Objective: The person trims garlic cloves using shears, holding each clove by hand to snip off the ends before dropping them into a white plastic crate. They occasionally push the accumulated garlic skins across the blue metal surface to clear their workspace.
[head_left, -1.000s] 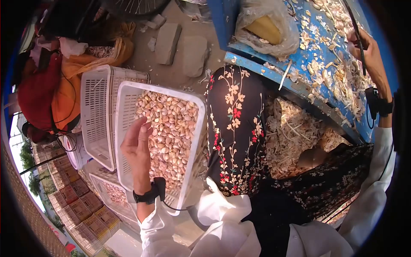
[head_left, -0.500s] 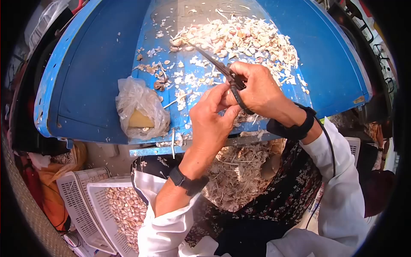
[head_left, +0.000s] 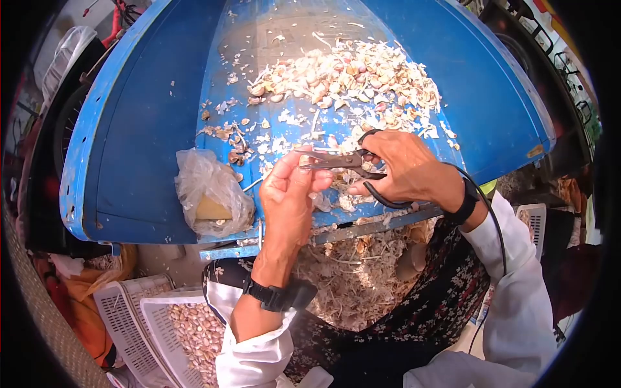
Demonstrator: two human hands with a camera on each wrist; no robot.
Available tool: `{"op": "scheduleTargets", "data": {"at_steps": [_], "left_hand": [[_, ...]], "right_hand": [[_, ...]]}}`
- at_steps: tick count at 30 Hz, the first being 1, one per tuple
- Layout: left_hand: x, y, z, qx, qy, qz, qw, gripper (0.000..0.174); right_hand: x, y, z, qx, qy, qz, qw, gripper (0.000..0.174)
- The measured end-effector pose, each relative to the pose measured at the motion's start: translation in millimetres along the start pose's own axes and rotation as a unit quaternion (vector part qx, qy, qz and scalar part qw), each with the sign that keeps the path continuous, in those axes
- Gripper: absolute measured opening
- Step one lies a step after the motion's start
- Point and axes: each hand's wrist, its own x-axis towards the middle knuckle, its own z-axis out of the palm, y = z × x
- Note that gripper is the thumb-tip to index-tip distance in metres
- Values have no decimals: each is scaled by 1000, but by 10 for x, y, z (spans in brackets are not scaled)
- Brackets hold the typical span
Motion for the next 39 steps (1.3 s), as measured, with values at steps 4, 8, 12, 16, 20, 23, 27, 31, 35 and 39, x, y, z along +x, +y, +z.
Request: {"op": "scheduleTargets", "data": {"at_steps": [4, 8, 12, 16, 20, 23, 27, 31, 35, 39], "left_hand": [[-49, 91, 9, 68, -13, 2, 998, 31], [-58, 129, -25, 100, -15, 23, 995, 31], [-42, 167, -37, 72, -15, 57, 996, 27], [29, 208, -42, -85, 54, 43, 994, 20], [71, 180, -107, -166, 111, -18, 980, 17], [92, 117, -178, -87, 96, -60, 990, 13], [116, -3, -8, 49, 97, -79, 991, 25], [98, -153, 123, 122, 23, -23, 992, 32], [75, -171, 116, 68, 25, 6, 997, 29], [158, -50, -63, 38, 147, -20, 988, 23]], "right_hand": [[10, -62, -2, -46, -6, 0, 999, 53], [62, -48, 22, -57, 8, -19, 998, 46], [160, -37, 74, 35, -18, -2, 999, 40], [578, 139, 51, 88, 34, 79, 992, 27], [869, 319, 494, 26, 30, 135, 990, 20], [915, 312, 657, -1, 22, 99, 995, 11], [874, 112, 430, 84, 57, 72, 992, 15], [841, -196, 242, 135, 69, 35, 988, 15], [732, -198, 137, 383, -55, 64, 920, 19], [612, -55, -222, 375, 53, 136, 915, 26]]}}
